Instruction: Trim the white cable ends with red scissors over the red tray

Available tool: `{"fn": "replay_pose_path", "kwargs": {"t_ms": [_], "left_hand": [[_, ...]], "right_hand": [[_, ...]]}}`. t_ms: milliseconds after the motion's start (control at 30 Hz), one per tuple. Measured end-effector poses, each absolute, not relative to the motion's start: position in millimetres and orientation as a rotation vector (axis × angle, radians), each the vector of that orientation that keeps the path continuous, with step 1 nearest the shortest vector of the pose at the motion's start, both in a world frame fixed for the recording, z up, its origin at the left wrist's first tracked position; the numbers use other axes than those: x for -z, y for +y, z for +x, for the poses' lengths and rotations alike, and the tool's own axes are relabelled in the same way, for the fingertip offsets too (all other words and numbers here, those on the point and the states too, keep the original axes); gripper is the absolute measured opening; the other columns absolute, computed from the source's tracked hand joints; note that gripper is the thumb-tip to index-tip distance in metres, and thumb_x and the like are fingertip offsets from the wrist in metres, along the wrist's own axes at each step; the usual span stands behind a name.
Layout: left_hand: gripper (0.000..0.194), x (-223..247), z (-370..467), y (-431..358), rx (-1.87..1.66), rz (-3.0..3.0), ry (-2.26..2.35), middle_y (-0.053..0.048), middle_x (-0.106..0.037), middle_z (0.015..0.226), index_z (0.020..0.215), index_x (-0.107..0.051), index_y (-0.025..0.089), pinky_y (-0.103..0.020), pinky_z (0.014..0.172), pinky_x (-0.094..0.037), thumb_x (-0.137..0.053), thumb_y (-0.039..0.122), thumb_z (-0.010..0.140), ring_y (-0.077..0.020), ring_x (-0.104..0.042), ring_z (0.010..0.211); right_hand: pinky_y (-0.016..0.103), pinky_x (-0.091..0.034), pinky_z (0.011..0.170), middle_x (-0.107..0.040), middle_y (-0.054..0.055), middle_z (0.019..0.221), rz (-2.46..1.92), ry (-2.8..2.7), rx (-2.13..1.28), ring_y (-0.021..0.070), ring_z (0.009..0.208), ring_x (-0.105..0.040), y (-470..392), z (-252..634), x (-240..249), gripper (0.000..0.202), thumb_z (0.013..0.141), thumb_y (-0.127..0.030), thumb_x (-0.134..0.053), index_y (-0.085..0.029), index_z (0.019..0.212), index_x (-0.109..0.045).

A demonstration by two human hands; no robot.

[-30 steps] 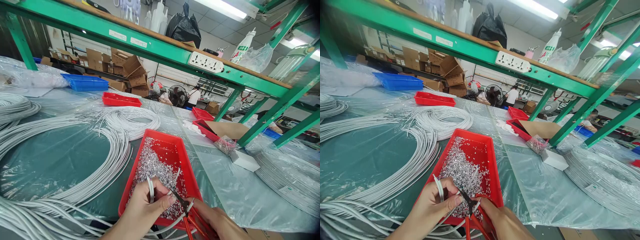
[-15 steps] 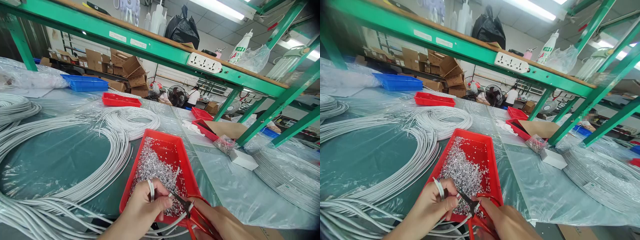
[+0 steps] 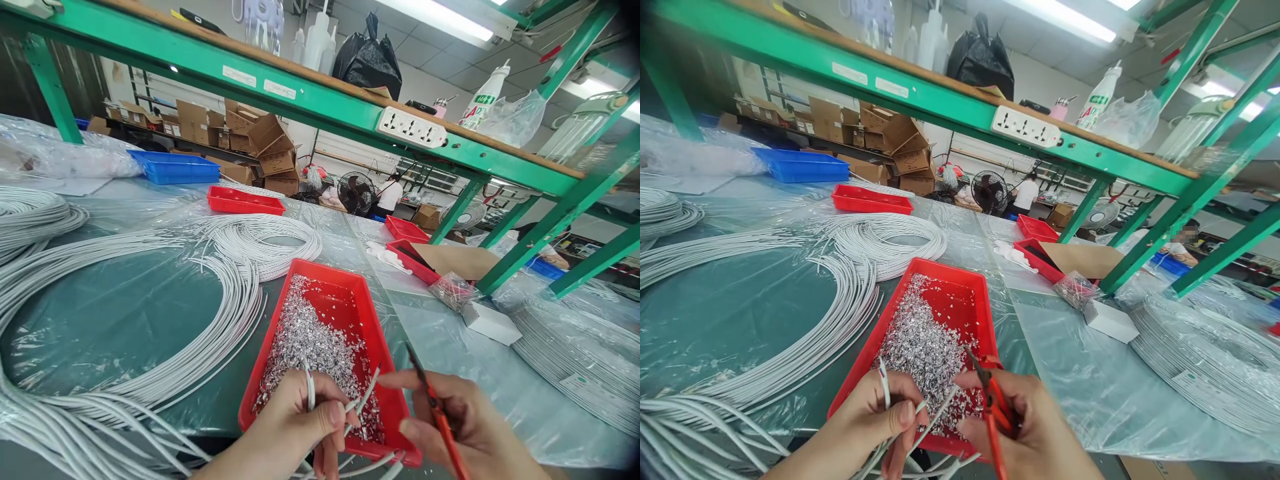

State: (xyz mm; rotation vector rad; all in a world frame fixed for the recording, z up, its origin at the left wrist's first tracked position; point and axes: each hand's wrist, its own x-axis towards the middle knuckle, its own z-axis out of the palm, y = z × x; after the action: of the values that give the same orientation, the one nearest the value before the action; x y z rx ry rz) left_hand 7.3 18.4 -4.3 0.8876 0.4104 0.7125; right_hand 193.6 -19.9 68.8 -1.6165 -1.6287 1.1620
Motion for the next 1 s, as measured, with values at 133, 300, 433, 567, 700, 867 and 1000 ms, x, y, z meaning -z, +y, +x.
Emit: {"fn": "replay_pose_path", "kwargs": {"t_ms": [133,300,433,567,700,867,1000], "left_hand": [[0.043,-5,10,12,-0.767,1.032,0.629,0.000,-0.048,0.059,0.074,-0.044,0.008,-0.013,0.042,-0.028,-0.058,0.048,0.075,-0.0047,-0.050,0.044],[0.038,-1,6,18,-0.752,1.179,0.563,-0.002,-0.047,0.062,0.072,-0.049,0.007,-0.016,0.043,-0.024,-0.055,0.045,0.078,-0.0031,-0.045,0.044],[0.052,8,5,24,-0.640,1.092,0.389,-0.002,-0.050,0.061,0.076,-0.047,0.007,-0.013,0.041,-0.024,-0.057,0.057,0.074,-0.0023,-0.047,0.044],[0.051,1,3,25,-0.551,0.828,0.331,0.000,-0.046,0.052,0.075,-0.047,0.008,-0.014,0.034,-0.016,-0.066,0.055,0.066,-0.0012,-0.035,0.037],[0.046,-6,2,25,-0.552,0.669,0.327,0.003,-0.039,0.049,0.069,-0.046,0.009,-0.016,0.032,-0.013,-0.070,0.048,0.065,0.0007,-0.026,0.033],[0.046,6,7,25,-0.507,0.593,0.325,0.004,-0.040,0.044,0.073,-0.041,0.012,-0.014,0.033,-0.016,-0.075,0.041,0.061,-0.0005,-0.026,0.030],[0.026,10,7,26,-0.425,0.563,0.192,0.005,-0.036,0.042,0.068,-0.044,0.010,-0.013,0.032,-0.014,-0.066,0.023,0.068,-0.0006,-0.026,0.028]], "right_hand": [[0.018,-0.027,0.048,-0.039,0.001,0.060,-1.223,-1.642,-1.423,0.0060,0.053,-0.029,-2,167,-57,0.029,0.072,-0.028,-0.066,-0.010,0.062,-0.045],[0.015,-0.019,0.043,-0.031,-0.004,0.045,-0.685,-1.059,-1.857,0.0021,0.040,-0.025,5,159,-19,0.019,0.078,-0.023,-0.064,-0.010,0.070,-0.052],[0.016,-0.023,0.042,-0.027,-0.006,0.039,-0.479,-0.972,-2.104,0.0023,0.035,-0.023,8,158,-7,0.027,0.086,-0.033,-0.054,-0.009,0.073,-0.051],[0.016,-0.023,0.041,-0.030,-0.004,0.040,-0.578,-1.072,-1.993,0.0033,0.036,-0.026,14,165,-12,0.032,0.091,-0.036,-0.045,-0.009,0.078,-0.058],[0.014,-0.023,0.044,-0.043,0.000,0.049,-0.714,-1.413,-1.736,0.0013,0.042,-0.034,15,172,-24,0.022,0.087,-0.024,-0.052,-0.011,0.099,-0.065],[0.015,-0.030,0.053,-0.058,0.002,0.068,-0.747,-1.639,-1.482,0.0048,0.058,-0.046,16,168,-40,0.030,0.070,-0.007,-0.067,-0.023,0.096,-0.070],[0.017,-0.034,0.057,-0.058,0.004,0.066,-0.650,-1.667,-1.422,0.0072,0.061,-0.049,22,164,-33,0.018,0.067,-0.007,-0.069,-0.015,0.082,-0.070]]}}
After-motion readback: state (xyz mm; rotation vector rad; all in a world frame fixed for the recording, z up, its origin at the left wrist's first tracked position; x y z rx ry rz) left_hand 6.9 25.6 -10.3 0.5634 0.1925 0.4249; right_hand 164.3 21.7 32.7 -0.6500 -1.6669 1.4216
